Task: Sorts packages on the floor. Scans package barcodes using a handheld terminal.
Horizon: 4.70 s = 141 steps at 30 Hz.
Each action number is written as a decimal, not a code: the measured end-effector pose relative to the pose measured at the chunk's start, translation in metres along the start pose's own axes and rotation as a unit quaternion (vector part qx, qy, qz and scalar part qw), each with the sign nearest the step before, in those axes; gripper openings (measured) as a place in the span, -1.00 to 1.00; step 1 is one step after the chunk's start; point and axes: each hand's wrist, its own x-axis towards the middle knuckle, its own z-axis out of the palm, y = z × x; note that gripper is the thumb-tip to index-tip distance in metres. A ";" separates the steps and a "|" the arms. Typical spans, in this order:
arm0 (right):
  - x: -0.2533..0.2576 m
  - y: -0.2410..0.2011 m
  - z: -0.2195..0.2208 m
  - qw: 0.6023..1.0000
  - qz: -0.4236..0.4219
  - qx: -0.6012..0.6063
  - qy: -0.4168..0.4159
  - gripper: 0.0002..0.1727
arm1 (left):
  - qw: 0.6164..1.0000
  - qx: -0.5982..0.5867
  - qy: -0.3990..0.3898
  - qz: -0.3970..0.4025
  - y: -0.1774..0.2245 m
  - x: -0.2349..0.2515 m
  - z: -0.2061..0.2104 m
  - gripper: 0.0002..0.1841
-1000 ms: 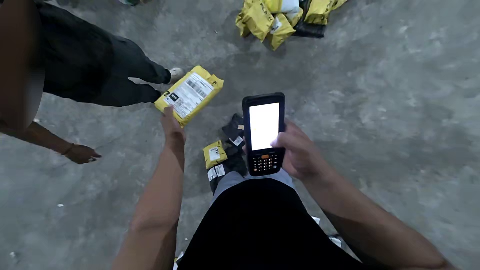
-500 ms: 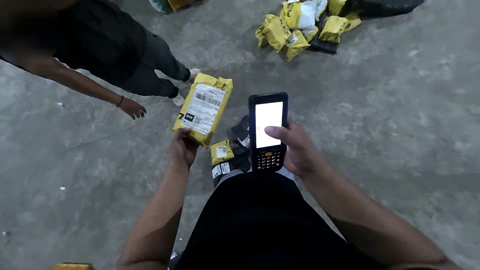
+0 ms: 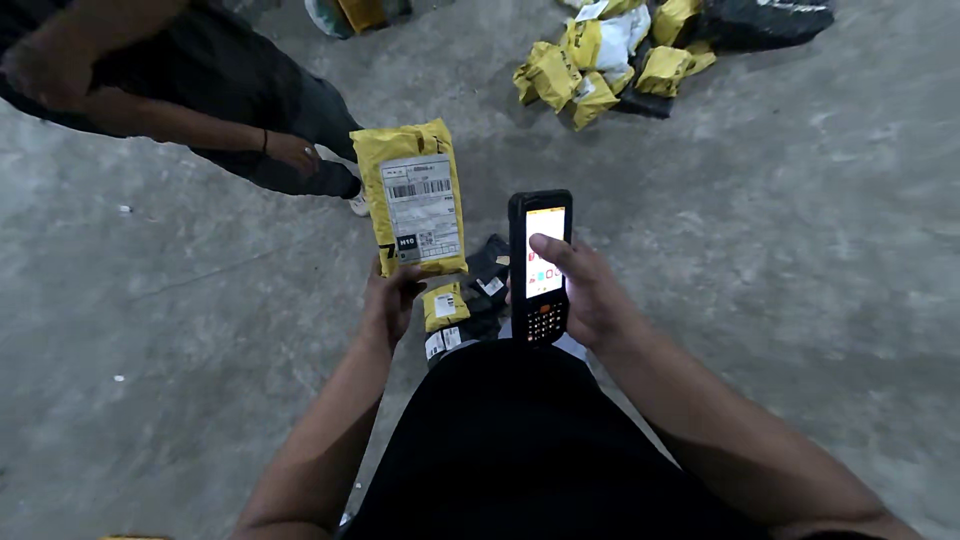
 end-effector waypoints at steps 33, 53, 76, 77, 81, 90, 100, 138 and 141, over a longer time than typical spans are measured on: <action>-0.011 -0.024 0.026 0.996 -0.054 0.026 -0.073 -0.46 | 0.981 -0.032 -0.110 0.155 0.042 -0.027 0.022 -0.55; -0.025 0.002 0.028 0.934 0.102 0.178 -0.293 -0.31 | 0.978 -0.002 0.014 0.206 0.065 0.053 0.018 -0.48; -0.034 0.002 0.031 0.947 0.022 0.112 -0.299 -0.25 | 0.972 -0.051 0.031 0.225 0.087 0.044 0.015 -0.52; -0.034 0.001 0.032 0.950 0.024 0.106 -0.292 -0.25 | 0.973 -0.051 0.032 0.223 0.087 0.044 0.015 -0.52; -0.035 0.000 0.034 0.957 0.027 0.095 -0.274 -0.26 | 0.974 -0.048 0.040 0.220 0.087 0.043 0.014 -0.55; -0.031 0.001 0.035 0.956 0.031 0.099 -0.273 -0.21 | 0.975 -0.031 0.044 0.214 0.084 0.043 0.012 -0.52; -0.030 0.001 0.040 0.961 0.022 0.081 -0.265 -0.21 | 0.977 -0.035 0.051 0.203 0.082 0.044 0.010 -0.59; -0.021 -0.006 0.056 0.990 -0.014 0.028 -0.137 -0.36 | 0.991 -0.002 0.021 0.132 0.063 0.033 0.008 -0.45; -0.022 -0.008 0.056 0.993 -0.004 0.020 -0.116 -0.41 | 0.991 0.001 0.019 0.135 0.062 0.031 0.009 -0.49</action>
